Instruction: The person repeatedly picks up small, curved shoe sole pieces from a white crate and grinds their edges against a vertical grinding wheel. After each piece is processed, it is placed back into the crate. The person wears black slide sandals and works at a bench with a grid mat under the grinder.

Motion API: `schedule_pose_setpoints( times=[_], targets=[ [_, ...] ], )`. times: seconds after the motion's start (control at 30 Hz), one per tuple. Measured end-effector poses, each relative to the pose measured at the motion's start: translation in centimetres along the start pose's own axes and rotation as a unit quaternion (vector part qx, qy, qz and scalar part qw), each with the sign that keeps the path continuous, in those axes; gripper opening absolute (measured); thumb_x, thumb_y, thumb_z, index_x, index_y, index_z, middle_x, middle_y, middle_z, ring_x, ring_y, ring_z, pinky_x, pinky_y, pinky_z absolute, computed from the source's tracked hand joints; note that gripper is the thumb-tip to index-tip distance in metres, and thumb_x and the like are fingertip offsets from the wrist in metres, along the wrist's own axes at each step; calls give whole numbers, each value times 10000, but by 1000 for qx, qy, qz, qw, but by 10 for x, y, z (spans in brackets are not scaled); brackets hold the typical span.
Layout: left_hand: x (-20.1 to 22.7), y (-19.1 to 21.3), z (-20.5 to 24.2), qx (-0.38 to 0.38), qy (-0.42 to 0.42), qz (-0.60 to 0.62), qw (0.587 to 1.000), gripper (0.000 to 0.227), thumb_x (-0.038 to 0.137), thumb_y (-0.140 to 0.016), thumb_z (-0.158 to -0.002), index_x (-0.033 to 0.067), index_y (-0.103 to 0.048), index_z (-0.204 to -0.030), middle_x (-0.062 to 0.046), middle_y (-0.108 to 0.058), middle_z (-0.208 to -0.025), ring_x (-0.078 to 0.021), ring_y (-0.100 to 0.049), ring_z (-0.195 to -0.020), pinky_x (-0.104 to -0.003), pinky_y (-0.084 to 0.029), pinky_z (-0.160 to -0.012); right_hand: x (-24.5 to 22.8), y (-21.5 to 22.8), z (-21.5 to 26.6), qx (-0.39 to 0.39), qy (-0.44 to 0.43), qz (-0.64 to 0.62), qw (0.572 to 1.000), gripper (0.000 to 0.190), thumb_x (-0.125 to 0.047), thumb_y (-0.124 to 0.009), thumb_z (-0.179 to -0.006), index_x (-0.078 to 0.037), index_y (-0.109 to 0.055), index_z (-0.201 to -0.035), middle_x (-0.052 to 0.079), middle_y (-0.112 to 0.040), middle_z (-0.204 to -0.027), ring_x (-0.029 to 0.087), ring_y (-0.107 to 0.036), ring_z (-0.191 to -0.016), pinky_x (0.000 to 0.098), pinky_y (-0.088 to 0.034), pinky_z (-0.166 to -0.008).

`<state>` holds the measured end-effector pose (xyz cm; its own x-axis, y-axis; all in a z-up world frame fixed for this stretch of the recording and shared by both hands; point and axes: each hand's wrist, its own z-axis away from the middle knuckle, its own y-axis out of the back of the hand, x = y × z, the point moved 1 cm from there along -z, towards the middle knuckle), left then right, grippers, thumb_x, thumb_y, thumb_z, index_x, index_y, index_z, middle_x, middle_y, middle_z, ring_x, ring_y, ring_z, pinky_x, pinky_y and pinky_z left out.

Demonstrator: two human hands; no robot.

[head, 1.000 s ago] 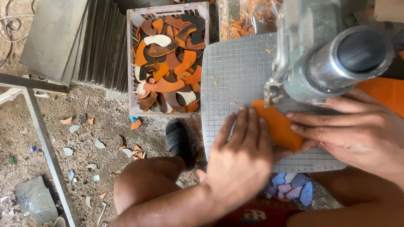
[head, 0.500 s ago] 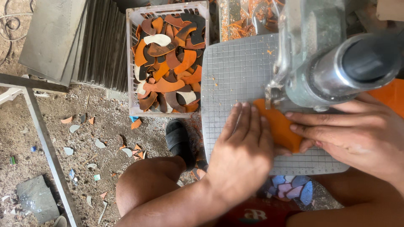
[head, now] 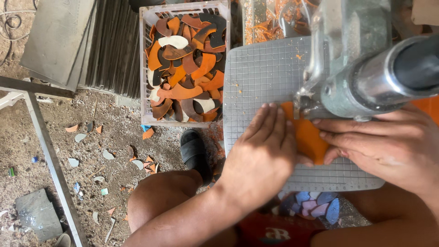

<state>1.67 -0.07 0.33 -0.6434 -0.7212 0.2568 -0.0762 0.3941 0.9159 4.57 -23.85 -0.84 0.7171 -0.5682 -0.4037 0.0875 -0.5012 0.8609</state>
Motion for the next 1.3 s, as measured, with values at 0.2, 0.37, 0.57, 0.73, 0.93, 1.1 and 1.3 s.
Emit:
schedule_pose_setpoints(
  times=[0.2,0.37,0.57,0.73,0.93,1.1,1.3],
  targets=[
    [-2,-2,-1,2,-3,1,1000,620,428,-672,-930,-157,-686,-1134,-358,-672,-1238,-425,-660,-1257,-484,-460,-1184,-1,1,-2,-4,3,3,1000,206,-140,-839,-679,-90,-805,-875,43,-793,-1054,177,-753,-983,345,-591,-874],
    [-8,0,-5,0,-10,10,1000,619,436,-678,-910,-143,-692,-1129,-357,-670,-1250,-416,-656,-1263,-478,-461,-1177,-1,0,-3,-2,-2,-1,1000,145,-79,-812,-735,-76,-802,-880,53,-794,-1029,176,-758,-965,333,-601,-847],
    [-19,2,-10,-16,-38,-6,999,639,433,-710,-827,-135,-699,-1119,-320,-680,-1267,-381,-659,-1259,-456,-476,-1162,-3,-5,3,4,-30,10,1000,119,-104,-803,-772,-84,-804,-890,44,-792,-1019,170,-752,-952,326,-600,-832],
    [-34,-2,-18,-26,-70,25,997,656,424,-765,-809,-114,-692,-1177,-302,-670,-1278,-387,-643,-1257,-457,-453,-1176,-14,-14,8,19,-26,32,999,201,-245,-851,-775,-98,-803,-903,31,-795,-1039,136,-698,-834,308,-511,-664],
    [-54,2,-28,-45,-122,43,991,670,433,-773,-711,-49,-713,-1172,-212,-668,-1330,-332,-606,-1330,-456,-418,-1198,-37,-19,3,68,-70,69,993,176,-189,-841,-760,-78,-794,-888,41,-791,-1009,168,-720,-894,322,-557,-720],
    [-51,15,-27,-33,-88,45,995,638,395,-799,-682,-33,-735,-1150,-189,-695,-1289,-315,-636,-1264,-504,-450,-1122,-49,-17,-11,95,-96,49,990,228,-200,-868,-758,-57,-780,-912,71,-771,-1029,236,-727,-993,366,-588,-849],
    [-9,26,2,-14,16,48,999,502,315,-820,-758,-67,-736,-1072,-251,-699,-1255,-355,-663,-1231,-490,-512,-1075,-45,-11,-14,77,-96,41,992,320,-241,-874,-671,-38,-757,-889,119,-752,-1151,268,-716,-996,383,-584,-839]
  ],
)
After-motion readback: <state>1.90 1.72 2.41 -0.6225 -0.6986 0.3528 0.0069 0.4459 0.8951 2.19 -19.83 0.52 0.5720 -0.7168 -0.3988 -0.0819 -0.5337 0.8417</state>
